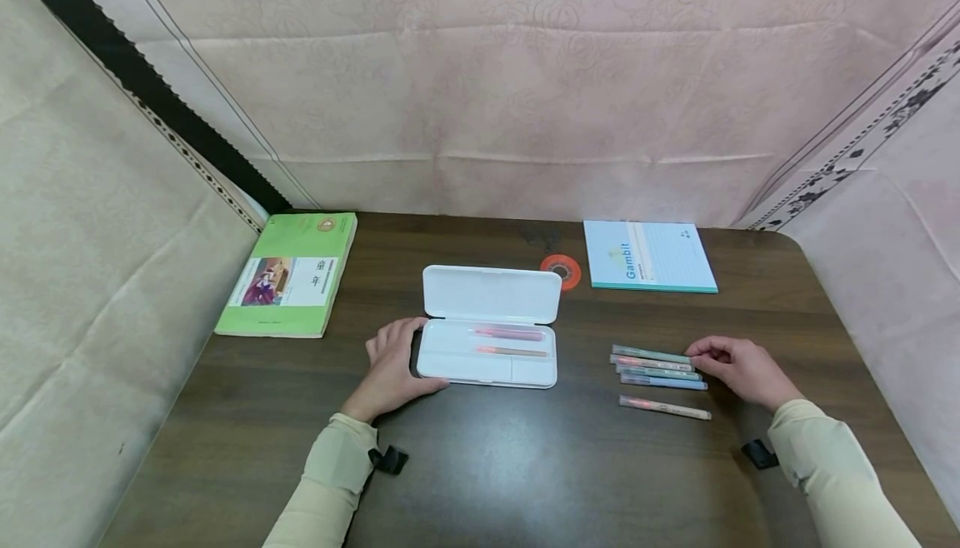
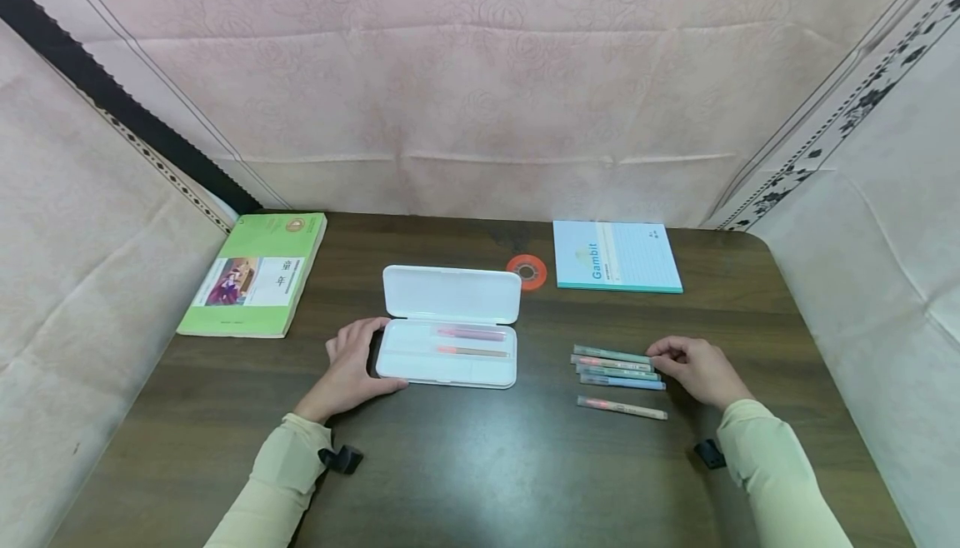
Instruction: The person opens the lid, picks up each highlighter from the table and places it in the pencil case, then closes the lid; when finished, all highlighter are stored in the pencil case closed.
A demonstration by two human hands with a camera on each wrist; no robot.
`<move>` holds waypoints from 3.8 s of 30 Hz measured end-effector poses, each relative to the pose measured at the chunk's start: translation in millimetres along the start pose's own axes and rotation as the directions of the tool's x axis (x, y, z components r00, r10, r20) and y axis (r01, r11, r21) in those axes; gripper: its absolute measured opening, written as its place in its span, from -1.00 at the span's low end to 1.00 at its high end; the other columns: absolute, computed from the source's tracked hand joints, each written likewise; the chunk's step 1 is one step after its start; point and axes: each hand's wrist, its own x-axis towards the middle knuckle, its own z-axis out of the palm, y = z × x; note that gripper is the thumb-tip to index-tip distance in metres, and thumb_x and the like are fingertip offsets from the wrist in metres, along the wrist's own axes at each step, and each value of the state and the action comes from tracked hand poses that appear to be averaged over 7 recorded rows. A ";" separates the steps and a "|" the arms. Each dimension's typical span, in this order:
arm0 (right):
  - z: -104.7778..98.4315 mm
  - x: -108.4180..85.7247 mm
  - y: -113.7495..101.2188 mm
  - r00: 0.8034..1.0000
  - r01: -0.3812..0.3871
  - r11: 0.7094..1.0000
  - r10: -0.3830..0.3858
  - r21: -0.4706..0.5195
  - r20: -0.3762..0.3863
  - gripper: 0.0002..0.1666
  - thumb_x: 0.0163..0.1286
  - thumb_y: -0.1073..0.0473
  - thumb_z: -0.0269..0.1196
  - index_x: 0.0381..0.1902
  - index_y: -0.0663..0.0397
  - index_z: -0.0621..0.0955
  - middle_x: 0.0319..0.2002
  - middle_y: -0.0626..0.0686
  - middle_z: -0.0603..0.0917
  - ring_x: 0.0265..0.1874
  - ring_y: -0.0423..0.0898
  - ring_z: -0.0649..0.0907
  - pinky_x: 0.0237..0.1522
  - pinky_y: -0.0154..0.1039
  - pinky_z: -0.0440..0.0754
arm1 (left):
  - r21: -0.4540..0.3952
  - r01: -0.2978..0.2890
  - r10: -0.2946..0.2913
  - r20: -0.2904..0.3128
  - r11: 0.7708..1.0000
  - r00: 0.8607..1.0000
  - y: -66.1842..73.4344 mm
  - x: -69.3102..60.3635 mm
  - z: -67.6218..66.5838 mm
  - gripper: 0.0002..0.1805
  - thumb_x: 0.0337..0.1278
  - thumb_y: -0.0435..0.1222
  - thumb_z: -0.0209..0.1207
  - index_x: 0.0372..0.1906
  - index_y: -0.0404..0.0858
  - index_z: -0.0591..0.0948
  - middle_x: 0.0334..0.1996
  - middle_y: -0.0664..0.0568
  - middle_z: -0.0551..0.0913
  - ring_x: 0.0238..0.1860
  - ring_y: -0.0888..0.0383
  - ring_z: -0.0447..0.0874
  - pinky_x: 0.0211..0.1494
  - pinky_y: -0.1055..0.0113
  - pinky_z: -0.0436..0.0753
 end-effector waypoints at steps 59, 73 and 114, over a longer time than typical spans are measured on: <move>61.4 55.6 -174.8 0.969 0.247 0.968 -0.248 0.039 0.020 -0.88 0.35 0.17 0.31 -0.18 -0.01 0.71 -0.40 -0.09 0.65 -0.43 -0.14 0.51 -0.34 -0.27 0.52 | -0.012 -0.021 0.021 -0.018 1.000 1.000 1.8 -0.8 -0.9 0.07 -0.35 0.04 0.56 0.36 -0.22 0.31 0.26 -0.17 0.36 0.25 -0.15 0.15 0.13 -0.06 0.04; 71.3 56.8 -176.9 0.968 0.248 0.967 -0.249 0.057 0.013 -0.91 0.33 0.20 0.32 -0.21 0.00 0.70 -0.42 -0.10 0.66 -0.47 -0.16 0.50 -0.36 -0.30 0.51 | -0.004 -0.023 0.023 -0.016 1.000 1.000 0.4 0.1 0.1 0.07 -0.34 0.06 0.56 0.36 -0.22 0.30 0.26 -0.18 0.35 0.25 -0.15 0.15 0.14 -0.06 0.03; 43.6 41.7 -157.9 0.969 0.244 0.937 -0.246 0.250 -0.022 -0.59 0.33 0.04 0.34 0.11 -0.03 0.61 -0.32 -0.10 0.65 -0.33 -0.09 0.58 -0.27 -0.26 0.58 | -0.007 -0.019 0.019 -0.019 1.000 1.000 0.9 -2.1 0.6 0.08 -0.33 0.05 0.56 0.36 -0.23 0.30 0.27 -0.18 0.35 0.26 -0.16 0.14 0.13 -0.06 0.03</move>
